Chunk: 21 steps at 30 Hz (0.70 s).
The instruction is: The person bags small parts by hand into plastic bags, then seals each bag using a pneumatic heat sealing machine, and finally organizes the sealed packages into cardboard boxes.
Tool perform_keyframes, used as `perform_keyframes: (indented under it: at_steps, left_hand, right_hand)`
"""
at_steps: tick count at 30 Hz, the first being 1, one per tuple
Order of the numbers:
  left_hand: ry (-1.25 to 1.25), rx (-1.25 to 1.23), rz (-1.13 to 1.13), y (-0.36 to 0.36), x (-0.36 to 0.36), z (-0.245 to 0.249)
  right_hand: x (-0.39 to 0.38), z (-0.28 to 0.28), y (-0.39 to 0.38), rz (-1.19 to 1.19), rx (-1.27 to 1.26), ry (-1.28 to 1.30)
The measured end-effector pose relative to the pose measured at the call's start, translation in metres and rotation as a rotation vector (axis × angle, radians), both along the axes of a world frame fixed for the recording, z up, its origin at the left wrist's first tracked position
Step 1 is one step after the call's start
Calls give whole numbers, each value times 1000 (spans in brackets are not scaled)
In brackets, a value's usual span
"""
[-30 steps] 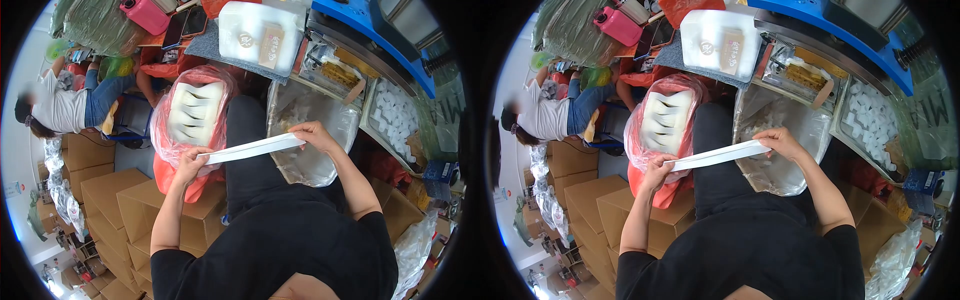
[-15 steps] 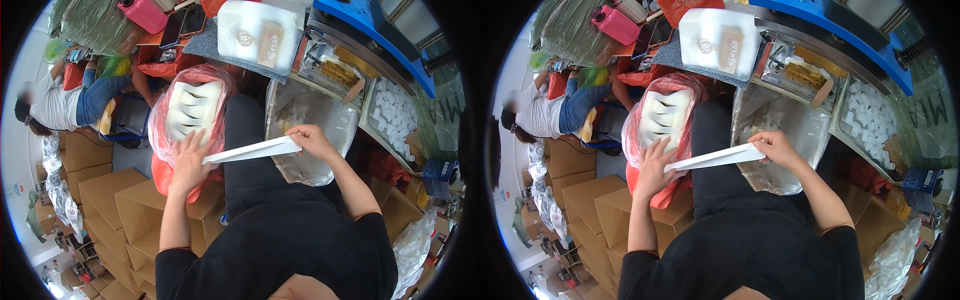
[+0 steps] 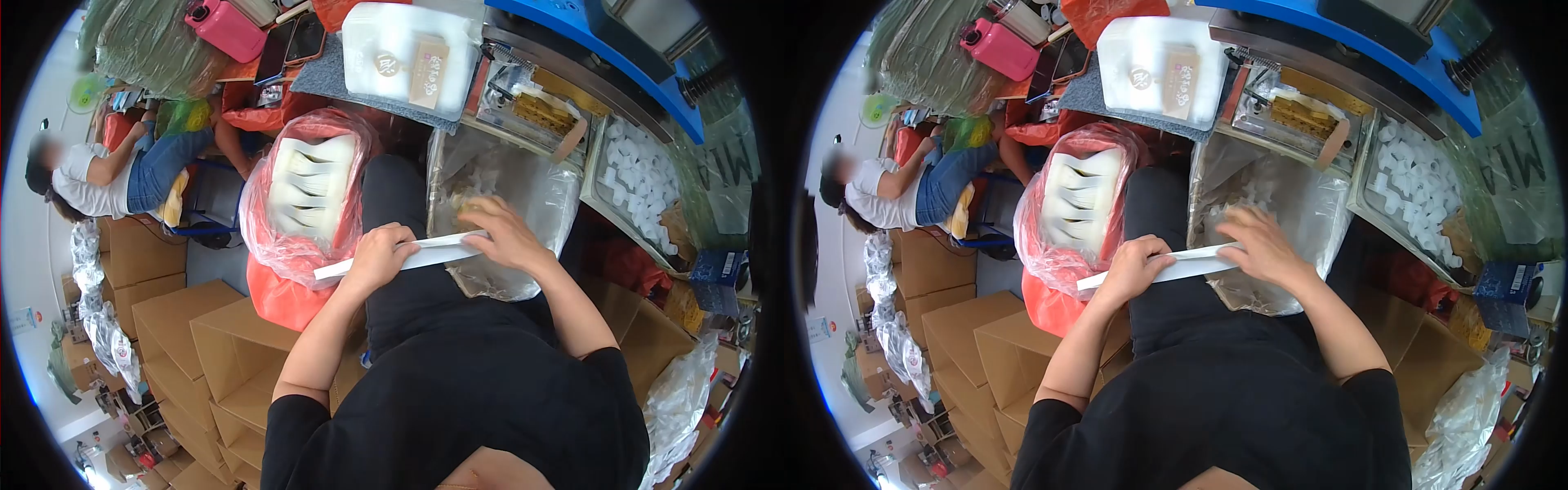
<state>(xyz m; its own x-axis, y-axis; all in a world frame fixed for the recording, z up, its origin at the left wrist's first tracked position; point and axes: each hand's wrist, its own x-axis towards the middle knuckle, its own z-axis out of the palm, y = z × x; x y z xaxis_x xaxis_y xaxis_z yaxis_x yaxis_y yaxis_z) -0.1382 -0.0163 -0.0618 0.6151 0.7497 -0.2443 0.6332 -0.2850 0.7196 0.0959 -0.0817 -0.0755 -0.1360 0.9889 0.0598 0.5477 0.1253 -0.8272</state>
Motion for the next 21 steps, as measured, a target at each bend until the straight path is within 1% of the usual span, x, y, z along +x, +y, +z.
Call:
perform_keyframes:
  at_steps: [1, 2, 4, 5, 6, 8, 11, 12, 14, 18, 20, 21]
  left_hand:
    - [8, -15, 11, 0, 2, 0]
    - [11, -14, 9, -1, 3, 0]
    - [-53, 7, -44, -1, 6, -1]
    - [-53, 11, -50, 1, 5, -1]
    - [-31, 6, -59, 3, 1, -1]
    - [-5, -6, -55, 5, -11, -3]
    - [-15, -110, -52, 16, -37, -4]
    - [-13, -111, -50, 18, -45, -3]
    - [22, -164, -33, 19, -56, 1]
    - [34, -159, -45, 21, -70, -2]
    - [16, -29, -153, 23, -73, -3]
    - [15, -31, -146, 22, -75, -5]
  right_hand:
    - [-8, 6, 5, -14, 370, -214]
    - [-16, 6, 9, -16, 370, -212]
    - [-31, 1, 18, 225, -7, -140]
    - [-37, -4, 24, 260, -212, -191]
    - [-37, -6, 27, 259, -211, -191]
    - [-41, -9, 31, 313, -203, -81]
    - [-42, -26, 34, 346, -153, -8]
    - [-42, -27, 35, 348, -154, -7]
    - [-42, -26, 35, 393, -126, -7]
    - [-41, -28, 34, 404, -104, -49]
    - [-44, -31, 30, 400, 51, -193]
    - [-45, -33, 26, 407, 51, -193]
